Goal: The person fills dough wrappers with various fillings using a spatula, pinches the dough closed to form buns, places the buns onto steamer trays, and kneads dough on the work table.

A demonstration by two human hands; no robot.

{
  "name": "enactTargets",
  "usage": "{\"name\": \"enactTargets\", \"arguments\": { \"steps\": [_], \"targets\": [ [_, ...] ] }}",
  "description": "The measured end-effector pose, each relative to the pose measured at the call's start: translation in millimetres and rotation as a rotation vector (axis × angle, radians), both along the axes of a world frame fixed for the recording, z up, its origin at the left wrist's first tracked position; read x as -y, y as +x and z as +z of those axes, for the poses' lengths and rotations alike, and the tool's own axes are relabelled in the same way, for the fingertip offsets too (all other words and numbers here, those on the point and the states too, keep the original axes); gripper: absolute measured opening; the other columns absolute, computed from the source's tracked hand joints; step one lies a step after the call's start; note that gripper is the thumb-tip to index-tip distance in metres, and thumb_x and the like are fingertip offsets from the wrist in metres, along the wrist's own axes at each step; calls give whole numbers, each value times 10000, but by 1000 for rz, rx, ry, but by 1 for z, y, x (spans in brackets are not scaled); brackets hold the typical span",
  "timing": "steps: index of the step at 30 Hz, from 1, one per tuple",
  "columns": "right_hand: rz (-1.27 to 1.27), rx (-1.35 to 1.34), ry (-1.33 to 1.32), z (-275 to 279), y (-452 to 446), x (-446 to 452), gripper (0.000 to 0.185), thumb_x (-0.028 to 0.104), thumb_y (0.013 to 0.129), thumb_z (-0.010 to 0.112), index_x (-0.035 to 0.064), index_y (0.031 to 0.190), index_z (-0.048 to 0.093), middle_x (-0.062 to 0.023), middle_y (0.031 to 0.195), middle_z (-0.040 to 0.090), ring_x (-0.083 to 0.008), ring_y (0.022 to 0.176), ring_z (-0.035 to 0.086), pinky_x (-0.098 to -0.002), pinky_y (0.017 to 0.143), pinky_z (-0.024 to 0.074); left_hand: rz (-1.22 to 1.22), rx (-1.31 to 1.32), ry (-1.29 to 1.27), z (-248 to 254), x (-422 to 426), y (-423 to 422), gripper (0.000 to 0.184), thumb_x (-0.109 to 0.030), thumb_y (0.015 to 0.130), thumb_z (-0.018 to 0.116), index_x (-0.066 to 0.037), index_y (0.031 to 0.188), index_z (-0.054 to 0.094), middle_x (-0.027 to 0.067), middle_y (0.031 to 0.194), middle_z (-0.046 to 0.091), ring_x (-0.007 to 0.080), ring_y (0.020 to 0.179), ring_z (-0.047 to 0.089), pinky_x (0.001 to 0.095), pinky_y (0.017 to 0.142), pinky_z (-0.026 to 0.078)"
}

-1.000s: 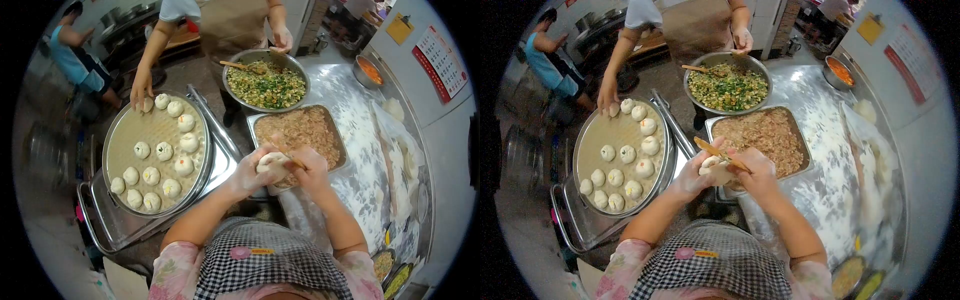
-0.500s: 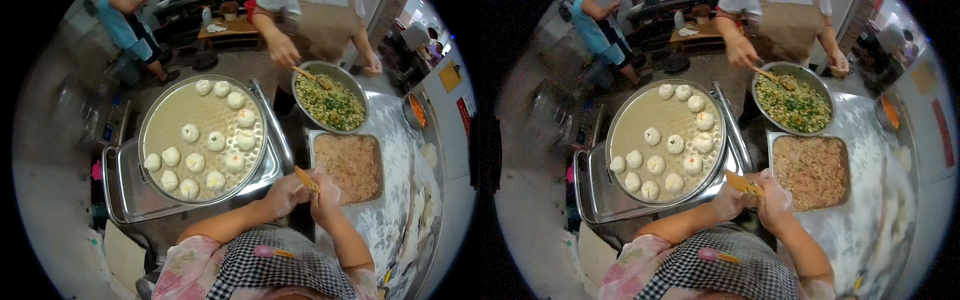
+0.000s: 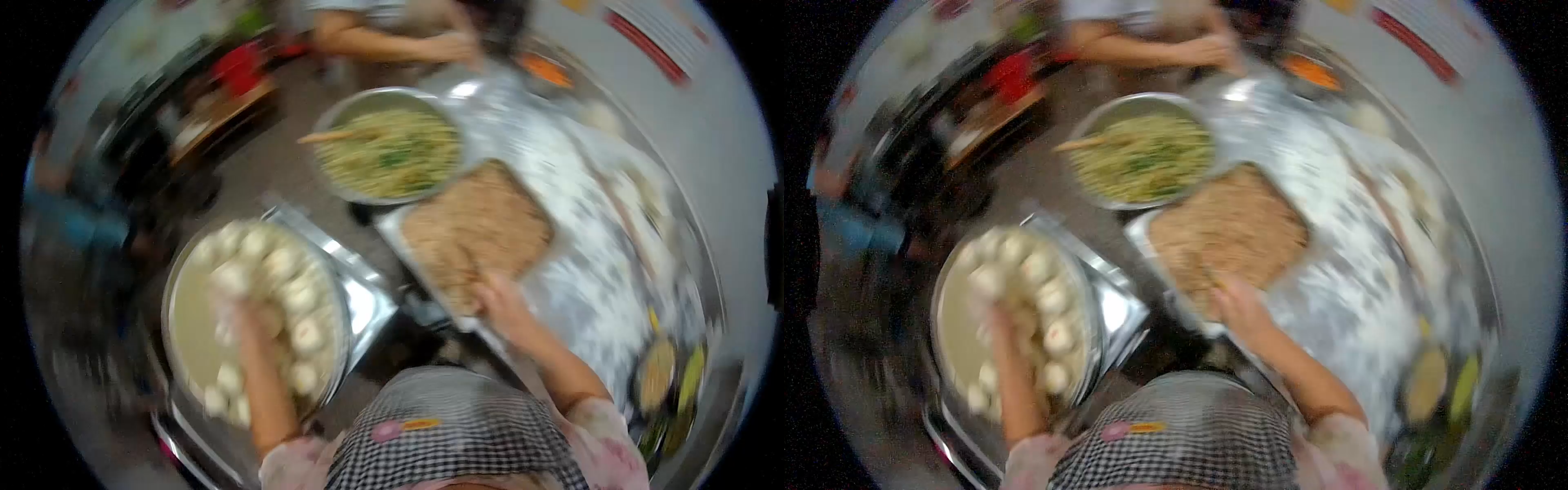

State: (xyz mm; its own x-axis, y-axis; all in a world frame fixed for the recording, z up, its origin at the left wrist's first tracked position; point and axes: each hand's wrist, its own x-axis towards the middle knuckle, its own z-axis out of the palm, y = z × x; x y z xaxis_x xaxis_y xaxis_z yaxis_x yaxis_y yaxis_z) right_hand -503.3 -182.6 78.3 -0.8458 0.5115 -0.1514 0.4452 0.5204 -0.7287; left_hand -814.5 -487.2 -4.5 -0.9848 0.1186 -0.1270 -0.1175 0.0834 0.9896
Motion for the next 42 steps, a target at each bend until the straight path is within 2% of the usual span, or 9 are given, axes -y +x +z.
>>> {"name": "enactTargets", "arguments": {
  "steps": [12, 16, 18, 27, 30, 35, 39, 41, 42],
  "targets": [
    [-750, 48, -445, -34, 123, -46, 260, 203, 934, 415, 35, 1079, 551, -62, 717, 542, -144, 551, 492, -250, 472, 423, 481, -392, -293, 3, 16, -52, 455, -267, 922, 430, 30, 1267, 425, 192, 1265, 449, 275, 1110, 478, 366, 888, 424],
    [-902, -94, -83, -65, 192, -129, 237, 211, 915, 443, 43, 1051, 540, -117, 774, 571, -209, 664, 544, -363, 624, 456, 385, -657, -307, 41, -29, -10, 465, -266, 926, 437, 54, 1263, 426, 192, 1292, 450, 299, 1148, 466, 369, 969, 359],
    [-932, 40, 280, -112, 239, -208, 272, 260, 875, 469, 71, 1048, 560, -167, 902, 592, -358, 862, 573, -424, 746, 443, 304, -674, -250, 69, -52, 30, 454, -243, 923, 446, 63, 1257, 426, 193, 1278, 463, 298, 1153, 464, 364, 969, 356],
    [-877, 138, 346, -156, 289, -344, 252, 252, 840, 505, 17, 816, 591, -189, 766, 586, -267, 696, 588, -379, 607, 444, -500, -291, 53, 77, -188, 267, 246, -98, 872, 517, 16, 1088, 537, 79, 1005, 565, 167, 919, 528, 293, 827, 429],
    [-800, -188, 102, -149, 277, -333, 313, 294, 853, 495, 15, 749, 591, -127, 576, 545, -228, 512, 502, -385, 478, 378, -898, -129, -40, 44, -245, 332, 356, -145, 852, 562, 36, 1151, 498, 118, 1083, 551, 204, 992, 528, 318, 858, 430],
    [-345, -212, -347, -70, 263, -185, 381, 270, 940, 387, 31, 1218, 490, -170, 1331, 412, -237, 904, 585, -259, 715, 497, -1055, -753, -214, -15, -353, 407, 622, -213, 777, 649, -16, 1303, 384, 241, 1321, 348, 390, 1237, 327, 450, 1027, 264],
    [-249, 124, -589, -53, 317, -110, 402, 315, 913, 481, 47, 1210, 524, -122, 1018, 616, -156, 684, 577, -286, 624, 502, -1226, -1244, -518, -66, -389, 419, 504, -180, 766, 639, -65, 1228, 473, 261, 1231, 425, 432, 1165, 370, 486, 1006, 274],
    [-342, 63, -767, -84, 352, -90, 388, 289, 899, 527, 22, 1181, 540, -103, 949, 633, -130, 672, 576, -273, 626, 501, -1172, -1203, -408, -66, -391, 426, 396, -127, 775, 617, -30, 1148, 525, 241, 1162, 482, 401, 1062, 459, 469, 936, 352],
    [-393, -23, -800, -107, 374, -81, 367, 262, 897, 538, 11, 1165, 545, -97, 960, 629, -125, 689, 580, -266, 646, 503, -1185, -681, -237, -73, -392, 426, 374, -102, 771, 611, -15, 1127, 537, 232, 1138, 501, 390, 1010, 487, 459, 893, 381]
  ]
}}
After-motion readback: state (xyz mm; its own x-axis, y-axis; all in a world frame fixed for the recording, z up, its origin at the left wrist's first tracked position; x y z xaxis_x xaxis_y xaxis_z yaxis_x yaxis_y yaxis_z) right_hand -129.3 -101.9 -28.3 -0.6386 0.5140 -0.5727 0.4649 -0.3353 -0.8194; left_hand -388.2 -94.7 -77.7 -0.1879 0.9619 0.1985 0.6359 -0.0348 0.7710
